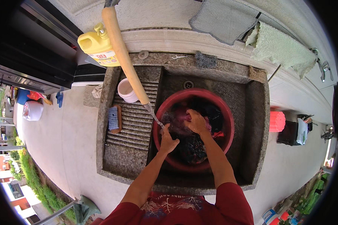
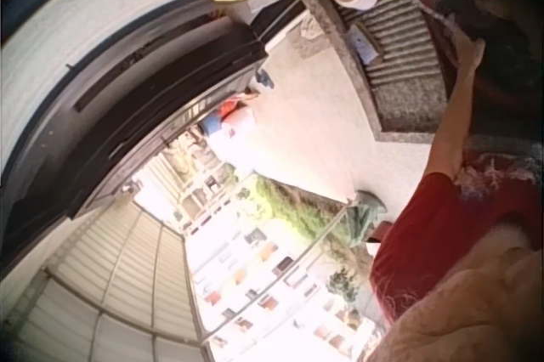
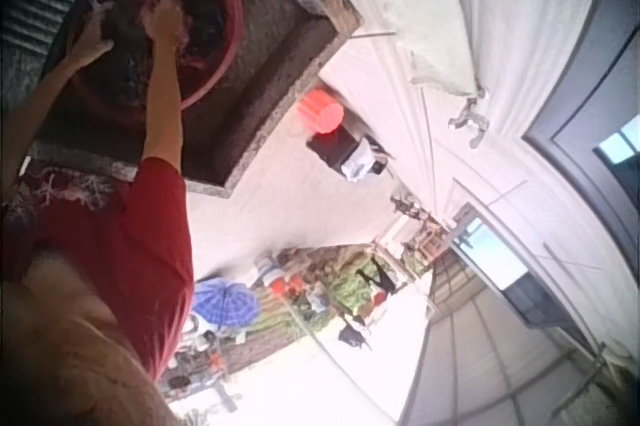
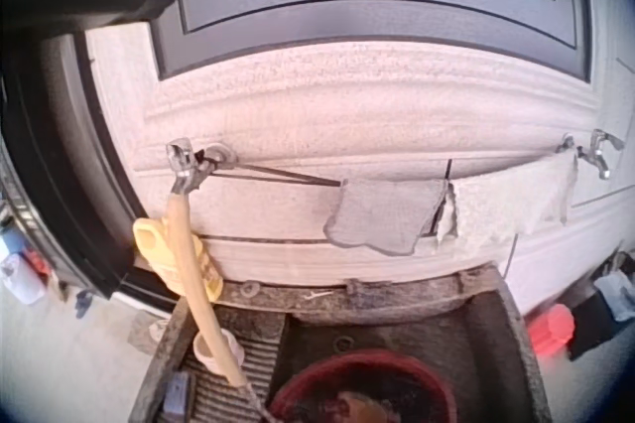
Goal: The person fills a red basin with water from a tap and places a pile of clothes into it. They then proceed to wash the clothes by hand, scrubbing them against a stone washboard and using a bar of soap. The person handles the clothes individually, scrubbing and rinsing them in the basin.
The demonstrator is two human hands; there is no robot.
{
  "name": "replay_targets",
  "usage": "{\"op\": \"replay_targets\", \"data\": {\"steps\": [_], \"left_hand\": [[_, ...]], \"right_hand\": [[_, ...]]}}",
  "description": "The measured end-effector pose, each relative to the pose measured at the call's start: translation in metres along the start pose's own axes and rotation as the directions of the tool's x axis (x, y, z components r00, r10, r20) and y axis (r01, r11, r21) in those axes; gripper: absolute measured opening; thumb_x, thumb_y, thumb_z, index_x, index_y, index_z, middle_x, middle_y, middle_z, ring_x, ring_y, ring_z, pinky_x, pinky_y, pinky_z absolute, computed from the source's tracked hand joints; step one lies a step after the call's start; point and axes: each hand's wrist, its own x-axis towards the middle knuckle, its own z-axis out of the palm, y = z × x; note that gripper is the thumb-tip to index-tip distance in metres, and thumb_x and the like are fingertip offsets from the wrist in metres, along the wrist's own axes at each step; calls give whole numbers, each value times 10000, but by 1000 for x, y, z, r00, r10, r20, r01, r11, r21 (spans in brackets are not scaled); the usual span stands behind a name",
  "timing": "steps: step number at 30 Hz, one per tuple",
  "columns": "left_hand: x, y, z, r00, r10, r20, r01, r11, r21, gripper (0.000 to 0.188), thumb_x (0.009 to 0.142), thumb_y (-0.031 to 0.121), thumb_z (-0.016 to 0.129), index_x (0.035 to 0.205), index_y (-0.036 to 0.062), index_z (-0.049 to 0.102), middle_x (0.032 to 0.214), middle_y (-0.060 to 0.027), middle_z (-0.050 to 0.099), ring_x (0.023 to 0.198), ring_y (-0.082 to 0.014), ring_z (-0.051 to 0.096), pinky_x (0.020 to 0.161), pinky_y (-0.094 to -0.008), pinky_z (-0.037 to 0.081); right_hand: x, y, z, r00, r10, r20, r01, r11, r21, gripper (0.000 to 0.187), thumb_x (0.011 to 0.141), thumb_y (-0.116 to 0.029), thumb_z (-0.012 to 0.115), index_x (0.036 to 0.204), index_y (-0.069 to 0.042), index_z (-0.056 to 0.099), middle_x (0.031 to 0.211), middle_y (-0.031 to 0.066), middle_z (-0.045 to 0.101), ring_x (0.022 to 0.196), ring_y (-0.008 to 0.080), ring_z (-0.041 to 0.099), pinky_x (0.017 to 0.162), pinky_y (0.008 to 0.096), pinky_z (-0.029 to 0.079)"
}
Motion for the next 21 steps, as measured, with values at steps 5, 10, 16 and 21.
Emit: {"op": "replay_targets", "data": {"steps": [5,10,16,21], "left_hand": [[-19,52,-7,989,88,117,-111,972,206,1098,611,138,783,1478,209,113,1457,-218,210,1303,-429,278,1058,-482,329],[-61,52,20,959,166,230,-258,849,460,1118,604,131,810,1480,185,118,1341,-184,297,1155,-417,380,945,-496,419],[-64,27,49,958,161,238,-284,656,699,845,784,143,620,1459,-8,134,1312,-200,324,1107,-378,402,883,-454,441],[-28,11,51,963,12,268,-203,686,699,791,815,131,576,1457,-12,137,1319,-205,338,1098,-379,423,930,-456,425]], "right_hand": [[-89,-33,-27,984,-169,-51,172,983,66,447,600,-84,746,1003,-67,553,960,120,617,911,332,583,794,408,477],[-161,-34,-24,974,-10,-228,69,964,257,409,642,-166,756,992,-108,552,884,71,591,814,288,571,699,398,471],[-142,-29,3,986,-20,-165,-46,921,-386,296,826,-350,594,1013,-128,535,880,71,525,830,278,531,657,435,439],[-106,-14,21,994,-15,-112,-33,908,-418,265,827,-346,582,999,-145,559,868,75,560,825,301,552,646,461,453]]}}
